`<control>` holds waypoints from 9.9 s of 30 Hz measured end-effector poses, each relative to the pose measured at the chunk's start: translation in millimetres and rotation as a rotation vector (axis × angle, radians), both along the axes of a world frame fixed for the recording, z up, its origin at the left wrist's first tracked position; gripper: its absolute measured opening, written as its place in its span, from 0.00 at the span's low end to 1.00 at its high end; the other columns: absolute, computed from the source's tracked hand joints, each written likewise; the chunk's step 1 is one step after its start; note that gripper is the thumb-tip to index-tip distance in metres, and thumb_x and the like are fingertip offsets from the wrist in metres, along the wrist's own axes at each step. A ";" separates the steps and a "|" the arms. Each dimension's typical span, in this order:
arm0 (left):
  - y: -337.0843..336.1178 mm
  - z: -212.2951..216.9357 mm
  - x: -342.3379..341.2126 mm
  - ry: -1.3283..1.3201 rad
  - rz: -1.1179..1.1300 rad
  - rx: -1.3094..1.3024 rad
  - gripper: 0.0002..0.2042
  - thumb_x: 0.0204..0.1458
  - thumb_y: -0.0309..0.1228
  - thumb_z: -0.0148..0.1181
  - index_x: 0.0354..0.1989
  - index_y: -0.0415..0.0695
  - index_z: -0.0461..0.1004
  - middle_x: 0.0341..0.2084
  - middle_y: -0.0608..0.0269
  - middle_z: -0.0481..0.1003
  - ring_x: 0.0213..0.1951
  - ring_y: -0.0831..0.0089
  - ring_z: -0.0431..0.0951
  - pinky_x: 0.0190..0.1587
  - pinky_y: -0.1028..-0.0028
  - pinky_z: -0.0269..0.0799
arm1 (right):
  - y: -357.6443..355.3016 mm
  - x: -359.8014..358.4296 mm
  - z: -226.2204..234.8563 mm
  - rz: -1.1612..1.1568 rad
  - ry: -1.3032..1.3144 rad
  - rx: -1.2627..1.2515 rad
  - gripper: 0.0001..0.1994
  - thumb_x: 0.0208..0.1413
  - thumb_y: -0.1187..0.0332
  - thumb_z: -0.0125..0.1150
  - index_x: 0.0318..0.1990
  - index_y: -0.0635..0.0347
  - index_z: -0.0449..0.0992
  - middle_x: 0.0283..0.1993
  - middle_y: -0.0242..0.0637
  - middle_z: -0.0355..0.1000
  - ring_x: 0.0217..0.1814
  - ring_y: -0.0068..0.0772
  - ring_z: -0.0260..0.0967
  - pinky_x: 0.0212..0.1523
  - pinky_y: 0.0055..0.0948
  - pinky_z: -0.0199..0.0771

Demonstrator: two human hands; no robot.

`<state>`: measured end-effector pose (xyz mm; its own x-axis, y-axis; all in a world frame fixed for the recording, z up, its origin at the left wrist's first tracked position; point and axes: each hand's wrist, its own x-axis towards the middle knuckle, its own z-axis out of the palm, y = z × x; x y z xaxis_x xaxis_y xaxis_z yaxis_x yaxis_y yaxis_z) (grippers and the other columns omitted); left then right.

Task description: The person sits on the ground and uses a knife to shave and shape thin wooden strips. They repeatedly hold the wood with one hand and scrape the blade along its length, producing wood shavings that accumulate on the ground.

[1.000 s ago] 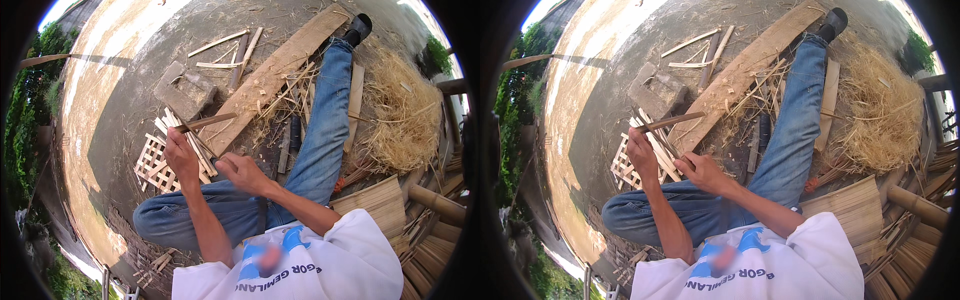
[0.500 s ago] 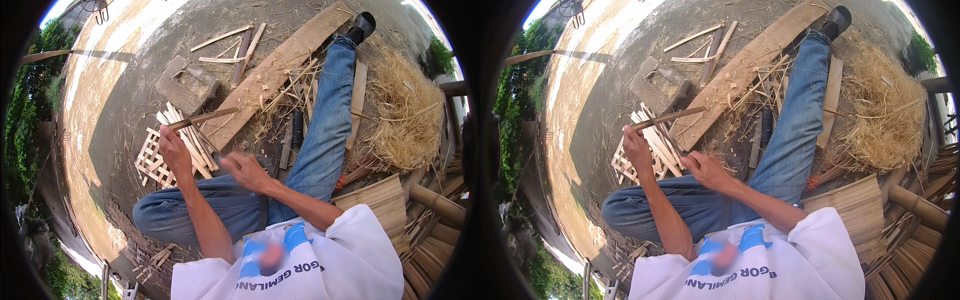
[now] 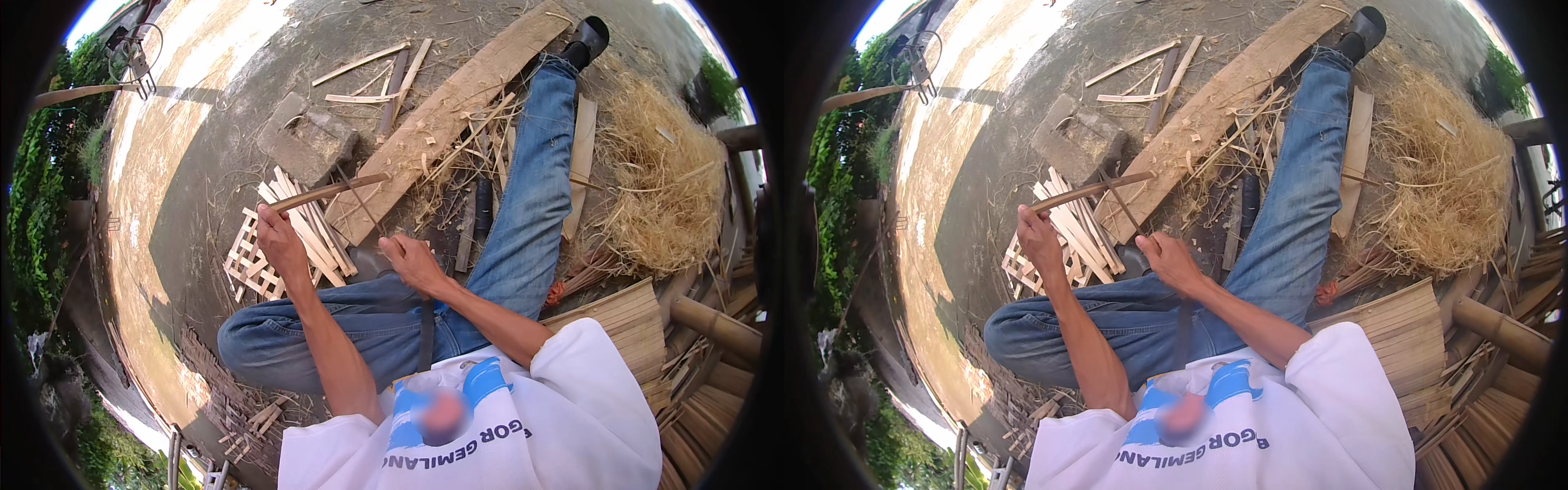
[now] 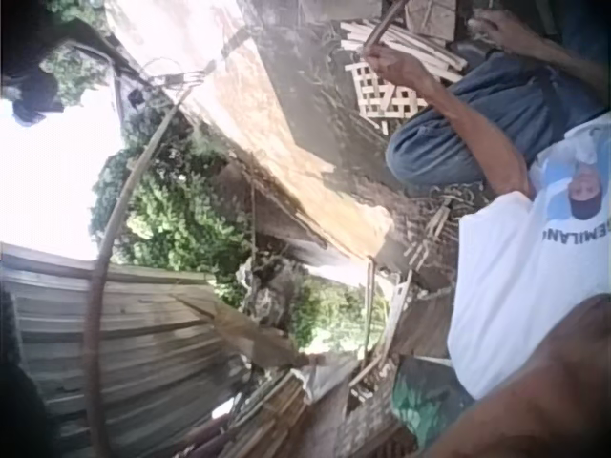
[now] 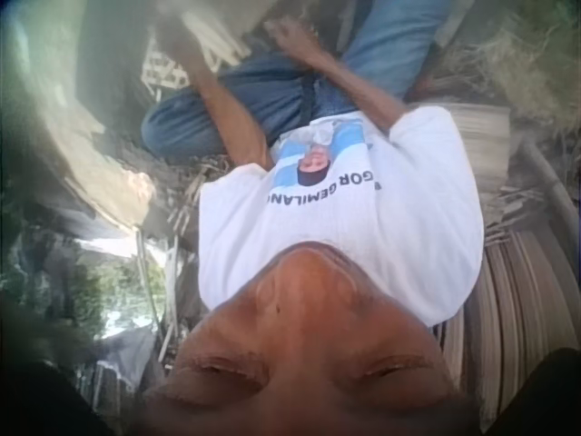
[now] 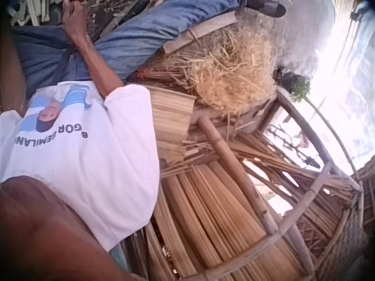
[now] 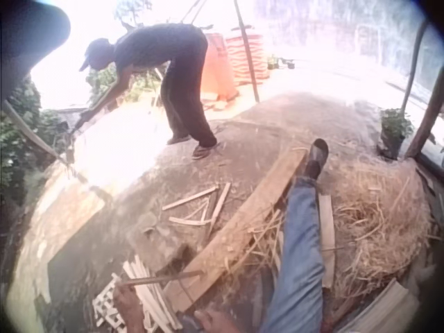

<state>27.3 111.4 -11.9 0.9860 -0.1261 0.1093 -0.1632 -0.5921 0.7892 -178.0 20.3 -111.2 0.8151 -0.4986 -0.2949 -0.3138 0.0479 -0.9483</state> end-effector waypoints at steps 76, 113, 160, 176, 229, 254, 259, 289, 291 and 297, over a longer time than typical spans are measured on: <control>-13.7 -15.4 -6.2 0.169 -0.106 -0.480 0.19 0.72 0.41 0.43 0.39 0.35 0.69 0.28 0.53 0.79 0.29 0.67 0.84 0.33 0.72 0.83 | -20.2 -2.0 -65.6 -0.165 0.219 -0.165 0.30 0.71 0.47 0.46 0.33 0.72 0.72 0.31 0.64 0.71 0.38 0.70 0.71 0.39 0.55 0.67; -13.8 -14.1 -4.1 0.155 -0.101 -0.506 0.18 0.72 0.41 0.45 0.46 0.34 0.69 0.38 0.53 0.74 0.34 0.64 0.84 0.40 0.70 0.86 | -21.6 -1.4 -57.8 -0.154 0.203 -0.011 0.28 0.70 0.48 0.48 0.29 0.69 0.67 0.25 0.61 0.68 0.30 0.64 0.69 0.36 0.54 0.66; -51.6 6.5 -130.0 0.824 -0.524 -0.353 0.12 0.70 0.32 0.50 0.54 0.39 0.73 0.27 0.68 0.71 0.19 0.86 0.63 0.18 0.83 0.54 | -103.7 -20.4 49.8 0.034 0.018 -0.727 0.09 0.50 0.63 0.66 0.27 0.58 0.77 0.22 0.45 0.73 0.24 0.52 0.71 0.27 0.43 0.70; -9.5 18.4 -168.0 0.877 -0.538 -0.254 0.12 0.70 0.33 0.49 0.49 0.38 0.74 0.24 0.72 0.68 0.17 0.89 0.58 0.17 0.83 0.50 | -127.9 -28.3 49.5 0.172 0.142 -0.829 0.11 0.51 0.58 0.64 0.27 0.54 0.81 0.22 0.45 0.76 0.26 0.51 0.76 0.29 0.47 0.75; 77.7 173.7 -15.2 -0.032 -0.201 0.028 0.23 0.69 0.38 0.50 0.67 0.38 0.68 0.55 0.43 0.76 0.59 0.58 0.77 0.62 0.64 0.70 | -262.3 88.4 -43.6 -0.159 0.260 -0.569 0.28 0.60 0.50 0.61 0.63 0.58 0.72 0.48 0.56 0.79 0.51 0.57 0.77 0.53 0.45 0.74; -4.1 159.4 44.4 0.639 -0.600 0.656 0.22 0.63 0.24 0.56 0.67 0.41 0.68 0.60 0.43 0.72 0.59 0.45 0.74 0.58 0.59 0.70 | -384.6 344.6 -110.5 0.165 0.485 -1.129 0.16 0.56 0.67 0.61 0.53 0.43 0.77 0.52 0.43 0.73 0.54 0.47 0.76 0.62 0.53 0.60; 16.0 168.0 18.5 0.523 -0.599 0.637 0.23 0.60 0.24 0.59 0.66 0.41 0.69 0.58 0.42 0.73 0.59 0.47 0.75 0.58 0.59 0.70 | -337.6 272.6 -75.7 -0.067 0.336 -0.951 0.11 0.58 0.63 0.61 0.48 0.48 0.77 0.36 0.47 0.77 0.42 0.56 0.77 0.43 0.48 0.72; 25.7 103.2 -27.2 0.071 -0.142 -0.506 0.15 0.70 0.34 0.49 0.59 0.40 0.70 0.54 0.52 0.77 0.49 0.70 0.81 0.53 0.69 0.81 | -38.3 -20.9 -64.0 -0.008 0.238 0.352 0.17 0.60 0.56 0.69 0.42 0.62 0.76 0.32 0.36 0.74 0.37 0.35 0.76 0.41 0.36 0.78; 7.1 97.5 -32.1 0.063 -0.144 -0.564 0.15 0.70 0.34 0.50 0.59 0.40 0.70 0.54 0.52 0.77 0.49 0.70 0.81 0.54 0.69 0.81 | -41.7 -20.7 -69.3 -0.121 0.284 0.524 0.17 0.61 0.55 0.68 0.41 0.62 0.74 0.28 0.33 0.72 0.30 0.30 0.75 0.34 0.32 0.79; -22.0 50.2 -22.7 0.202 -0.161 -0.768 0.14 0.70 0.36 0.51 0.56 0.40 0.70 0.54 0.47 0.76 0.52 0.62 0.81 0.56 0.64 0.81 | -42.5 -21.5 -36.8 -0.167 0.187 0.352 0.24 0.66 0.44 0.56 0.40 0.62 0.70 0.27 0.41 0.72 0.17 0.29 0.71 0.22 0.31 0.75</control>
